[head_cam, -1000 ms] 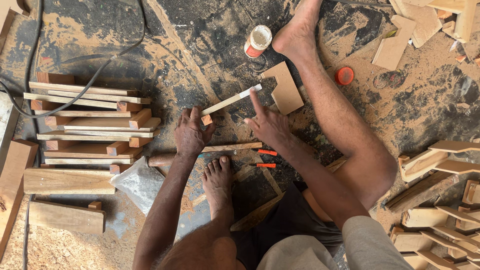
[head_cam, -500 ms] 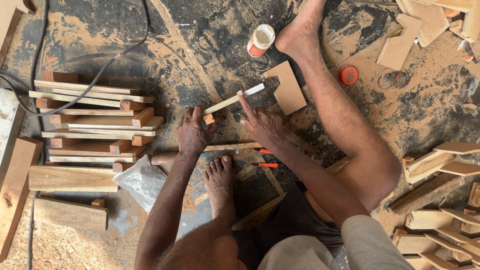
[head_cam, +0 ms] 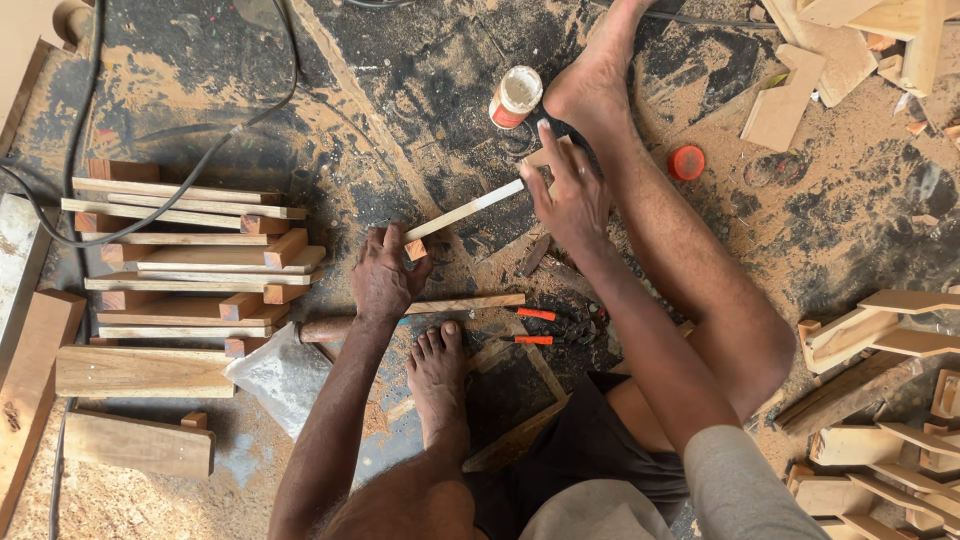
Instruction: The person sits on the floor and assembles small wooden pieces by applying glue and hammering nails. They repeatedly pick up parts, apply adhesive, align them, and secure them with a hammer.
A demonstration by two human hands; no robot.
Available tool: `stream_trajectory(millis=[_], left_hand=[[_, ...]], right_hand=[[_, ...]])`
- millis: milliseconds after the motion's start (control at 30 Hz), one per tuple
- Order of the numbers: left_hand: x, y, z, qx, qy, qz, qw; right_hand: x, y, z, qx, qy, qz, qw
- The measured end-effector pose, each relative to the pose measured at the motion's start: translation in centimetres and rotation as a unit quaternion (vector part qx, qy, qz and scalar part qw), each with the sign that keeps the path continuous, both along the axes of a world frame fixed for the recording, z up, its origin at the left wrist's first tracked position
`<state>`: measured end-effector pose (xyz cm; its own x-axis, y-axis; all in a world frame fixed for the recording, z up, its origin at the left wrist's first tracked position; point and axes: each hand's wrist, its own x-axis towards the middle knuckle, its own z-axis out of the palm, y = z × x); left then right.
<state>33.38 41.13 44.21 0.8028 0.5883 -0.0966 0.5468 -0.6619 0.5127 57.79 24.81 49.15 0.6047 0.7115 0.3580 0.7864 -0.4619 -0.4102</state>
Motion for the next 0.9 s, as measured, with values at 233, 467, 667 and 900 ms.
stream_trajectory(millis=[233,467,667,900], left_hand=[[0.2,0.2,1.0,-0.011,0.003,-0.002,1.000],[0.4,0.2,0.6,-0.006,0.002,-0.007,1.000],[-0.5,-0.4,-0.7,0.006,-0.007,-0.009,1.000],[-1.4,-0.2,-1.8,0.002,0.002,-0.008,1.000]], right_hand=[[4.2,4.6,1.9,-0.109,-0.092,0.016,0.990],[6.1,5.9,2.5,-0.191,-0.109,-0.089,0.971],[5.6,3.9,1.3,-0.152,-0.080,-0.054,0.984],[-0.5,-4.9,-1.1,-0.327,0.189,-0.117,0.919]])
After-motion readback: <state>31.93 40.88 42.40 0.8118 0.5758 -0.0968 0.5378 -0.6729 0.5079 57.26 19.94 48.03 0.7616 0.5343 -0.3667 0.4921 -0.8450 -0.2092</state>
